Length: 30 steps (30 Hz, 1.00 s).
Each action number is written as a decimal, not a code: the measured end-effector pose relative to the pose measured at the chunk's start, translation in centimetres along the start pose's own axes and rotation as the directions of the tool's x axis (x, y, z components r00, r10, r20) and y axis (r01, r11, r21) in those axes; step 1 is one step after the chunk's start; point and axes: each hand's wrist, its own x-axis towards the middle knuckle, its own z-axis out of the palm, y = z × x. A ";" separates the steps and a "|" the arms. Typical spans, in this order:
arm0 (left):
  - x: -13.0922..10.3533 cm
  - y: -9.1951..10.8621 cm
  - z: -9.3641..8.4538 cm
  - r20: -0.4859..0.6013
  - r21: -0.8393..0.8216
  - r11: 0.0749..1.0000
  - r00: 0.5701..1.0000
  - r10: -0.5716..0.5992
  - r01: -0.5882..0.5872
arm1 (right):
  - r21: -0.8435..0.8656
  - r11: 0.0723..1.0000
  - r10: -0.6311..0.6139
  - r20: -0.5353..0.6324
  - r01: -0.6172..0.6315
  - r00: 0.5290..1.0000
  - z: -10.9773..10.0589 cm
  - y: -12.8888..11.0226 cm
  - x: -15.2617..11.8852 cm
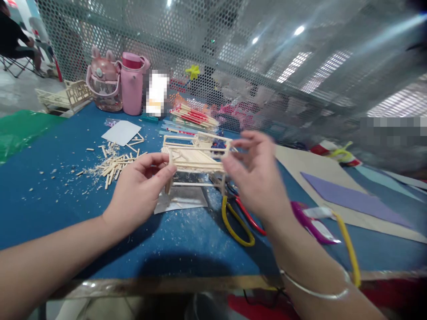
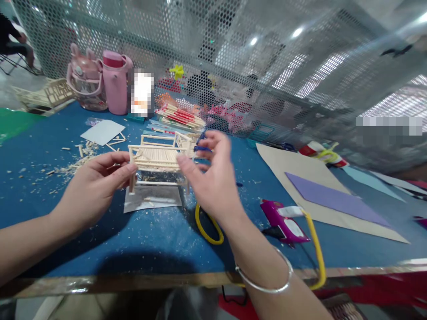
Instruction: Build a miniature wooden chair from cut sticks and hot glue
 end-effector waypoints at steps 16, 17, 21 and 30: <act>1.3 1.0 -1.0 0.185 -0.120 0.978 0.972 -0.146 0.170 | 0.034 0.966 -0.247 0.415 0.256 0.876 -1.4 -1.3 8.3; 1.4 1.3 -1.2 0.172 -0.104 0.987 0.980 -0.104 0.123 | 0.027 0.961 -0.256 0.468 0.276 0.846 -1.4 -1.7 8.8; 1.5 1.6 -1.3 0.294 0.013 0.999 0.955 -0.033 0.030 | 0.031 0.933 -0.295 0.634 0.358 0.715 0.0 -3.9 10.2; 0.7 1.1 -0.5 0.058 -0.236 0.958 0.987 -0.151 0.161 | -0.013 0.870 -0.494 -0.048 0.494 0.868 1.4 -4.2 4.9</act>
